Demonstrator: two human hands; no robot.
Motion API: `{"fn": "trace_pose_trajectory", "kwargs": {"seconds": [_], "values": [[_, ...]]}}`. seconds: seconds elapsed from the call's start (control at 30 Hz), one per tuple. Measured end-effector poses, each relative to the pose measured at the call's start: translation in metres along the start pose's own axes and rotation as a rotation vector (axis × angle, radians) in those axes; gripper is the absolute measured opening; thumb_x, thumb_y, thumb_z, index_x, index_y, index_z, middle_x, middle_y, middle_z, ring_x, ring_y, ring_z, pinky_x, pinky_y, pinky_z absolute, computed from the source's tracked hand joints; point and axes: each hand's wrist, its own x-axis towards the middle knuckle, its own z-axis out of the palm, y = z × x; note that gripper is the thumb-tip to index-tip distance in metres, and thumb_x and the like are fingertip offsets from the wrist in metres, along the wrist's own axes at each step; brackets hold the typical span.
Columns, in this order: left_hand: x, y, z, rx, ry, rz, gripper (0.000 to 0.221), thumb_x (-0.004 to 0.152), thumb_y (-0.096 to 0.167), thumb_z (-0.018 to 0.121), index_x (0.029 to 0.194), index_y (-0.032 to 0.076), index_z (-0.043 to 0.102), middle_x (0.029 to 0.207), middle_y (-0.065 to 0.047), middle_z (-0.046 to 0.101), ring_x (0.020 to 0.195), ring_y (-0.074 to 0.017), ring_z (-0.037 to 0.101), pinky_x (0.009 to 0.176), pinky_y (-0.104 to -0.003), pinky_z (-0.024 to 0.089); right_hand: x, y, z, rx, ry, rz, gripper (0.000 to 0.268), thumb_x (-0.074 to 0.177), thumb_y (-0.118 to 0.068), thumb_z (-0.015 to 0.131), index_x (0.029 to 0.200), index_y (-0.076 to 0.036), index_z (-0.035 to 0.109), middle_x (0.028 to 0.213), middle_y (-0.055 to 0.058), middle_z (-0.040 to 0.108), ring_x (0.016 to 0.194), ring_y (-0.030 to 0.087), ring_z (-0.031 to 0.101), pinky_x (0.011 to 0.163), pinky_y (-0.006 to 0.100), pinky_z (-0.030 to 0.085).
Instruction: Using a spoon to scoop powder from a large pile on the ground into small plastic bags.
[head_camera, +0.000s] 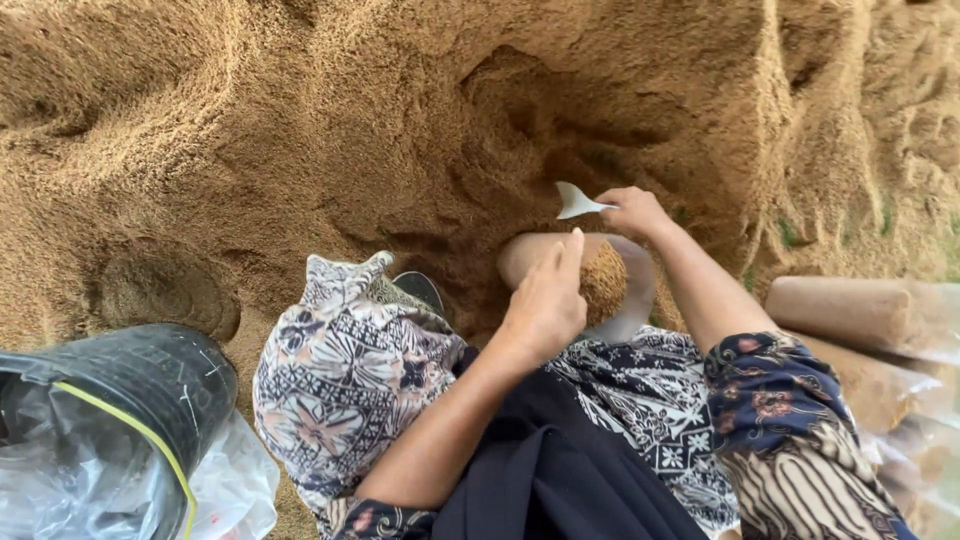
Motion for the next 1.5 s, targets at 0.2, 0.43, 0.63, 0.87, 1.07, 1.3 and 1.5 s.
{"fn": "trace_pose_trajectory", "kwargs": {"seconds": [0.2,0.43,0.63,0.87,1.07,1.3,1.5], "values": [[-0.002,0.003,0.001,0.019,0.031,0.041,0.077,0.084,0.002,0.051,0.158,-0.004,0.029,0.149,-0.034,0.042,0.136,-0.0530,0.045,0.104,-0.057,0.050,0.041,-0.093,0.014,0.247,0.034,-0.003,0.037,0.081,-0.039,0.067,0.117,-0.039,0.072,0.088,-0.007,0.077,0.094,0.019,0.073,0.089,0.040,0.056],[-0.003,-0.001,0.004,0.055,0.043,0.051,0.071,0.085,0.004,0.053,0.153,-0.002,0.035,0.148,-0.030,0.041,0.133,-0.0537,0.046,0.101,-0.059,0.051,0.053,-0.127,0.009,0.464,0.031,-0.053,0.032,0.090,-0.028,0.073,0.121,-0.023,0.073,0.088,0.001,0.077,0.083,0.014,0.075,0.077,0.033,0.060],[0.012,-0.019,0.008,0.047,0.016,0.032,0.072,0.085,0.004,0.051,0.156,0.001,0.036,0.150,-0.030,0.043,0.130,-0.0539,0.052,0.101,-0.061,0.052,-0.001,-0.125,-0.030,0.821,0.093,-0.240,0.039,0.096,-0.011,0.068,0.132,0.002,0.062,0.096,0.014,0.073,0.090,0.014,0.068,0.077,0.023,0.059],[0.025,-0.045,0.013,-0.003,0.172,0.138,0.069,0.081,0.009,0.053,0.148,-0.002,0.047,0.140,-0.028,0.056,0.129,-0.0443,0.055,0.111,-0.048,0.043,-0.097,-0.108,-0.109,0.837,0.076,-0.267,0.035,0.093,-0.011,0.069,0.128,-0.009,0.067,0.096,0.005,0.073,0.085,0.007,0.067,0.071,0.015,0.054],[-0.002,-0.025,-0.017,-0.296,0.161,0.048,0.072,0.081,0.000,0.051,0.152,0.001,0.044,0.146,-0.028,0.055,0.132,-0.0374,0.058,0.109,-0.044,0.050,-0.204,-0.100,-0.154,0.689,0.027,-0.167,0.035,0.099,-0.010,0.063,0.134,-0.005,0.063,0.101,0.010,0.066,0.088,0.014,0.059,0.077,0.026,0.049],[0.023,-0.060,-0.007,-0.234,0.297,0.006,0.056,0.090,0.036,0.062,0.139,0.012,0.060,0.118,-0.016,0.073,0.123,-0.0347,0.066,0.104,-0.050,0.052,-0.283,-0.082,-0.138,0.626,0.108,-0.133,0.031,0.102,-0.009,0.062,0.133,-0.005,0.064,0.096,0.015,0.067,0.081,0.020,0.058,0.072,0.027,0.042],[0.038,-0.071,0.002,-0.067,0.324,-0.106,0.055,0.084,0.066,0.064,0.112,0.019,0.064,0.107,-0.010,0.074,0.115,-0.0312,0.069,0.097,-0.049,0.055,-0.299,-0.090,-0.102,0.280,0.366,-0.284,0.029,0.099,-0.012,0.071,0.128,-0.015,0.072,0.095,0.014,0.073,0.076,0.021,0.069,0.070,0.034,0.051]]}}
